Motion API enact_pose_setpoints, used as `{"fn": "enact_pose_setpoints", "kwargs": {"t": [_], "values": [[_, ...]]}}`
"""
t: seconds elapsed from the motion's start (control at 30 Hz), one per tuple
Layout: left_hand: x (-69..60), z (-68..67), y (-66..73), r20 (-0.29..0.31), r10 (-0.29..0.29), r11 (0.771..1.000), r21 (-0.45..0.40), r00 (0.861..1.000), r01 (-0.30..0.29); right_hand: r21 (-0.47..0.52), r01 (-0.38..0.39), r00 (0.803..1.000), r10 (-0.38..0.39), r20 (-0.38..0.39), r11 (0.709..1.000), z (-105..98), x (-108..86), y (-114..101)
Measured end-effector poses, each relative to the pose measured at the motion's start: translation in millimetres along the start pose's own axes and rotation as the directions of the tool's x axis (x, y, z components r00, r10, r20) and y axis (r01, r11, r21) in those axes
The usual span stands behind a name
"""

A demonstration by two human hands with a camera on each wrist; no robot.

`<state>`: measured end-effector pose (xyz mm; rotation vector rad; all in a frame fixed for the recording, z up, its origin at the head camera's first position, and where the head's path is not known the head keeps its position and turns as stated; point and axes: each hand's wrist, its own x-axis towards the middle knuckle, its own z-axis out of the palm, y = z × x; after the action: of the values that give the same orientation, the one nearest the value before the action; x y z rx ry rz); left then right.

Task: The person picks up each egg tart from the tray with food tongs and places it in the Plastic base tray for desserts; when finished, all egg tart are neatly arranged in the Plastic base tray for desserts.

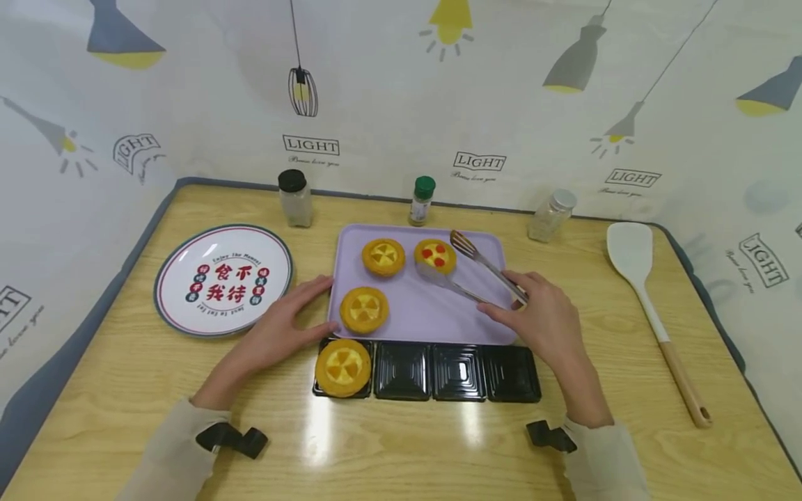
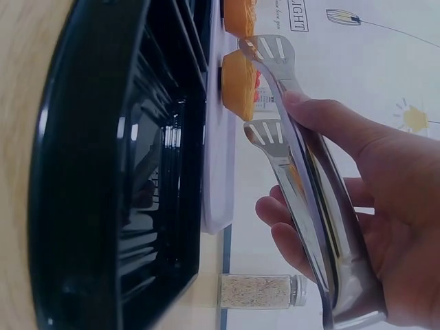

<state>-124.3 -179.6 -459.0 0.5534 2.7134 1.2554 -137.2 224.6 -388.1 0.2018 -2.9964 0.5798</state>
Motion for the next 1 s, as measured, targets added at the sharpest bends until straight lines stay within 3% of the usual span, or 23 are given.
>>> {"fn": "enact_pose_setpoints", "kwargs": {"t": [1.0], "values": [[-0.5, 0.5, 0.3, 0.003, -0.016, 1.000, 0.001, 1.000, 0.016, 0.052, 0.058, 0.998, -0.057, -0.029, 0.997, 7.0, 3.4, 8.7]]}}
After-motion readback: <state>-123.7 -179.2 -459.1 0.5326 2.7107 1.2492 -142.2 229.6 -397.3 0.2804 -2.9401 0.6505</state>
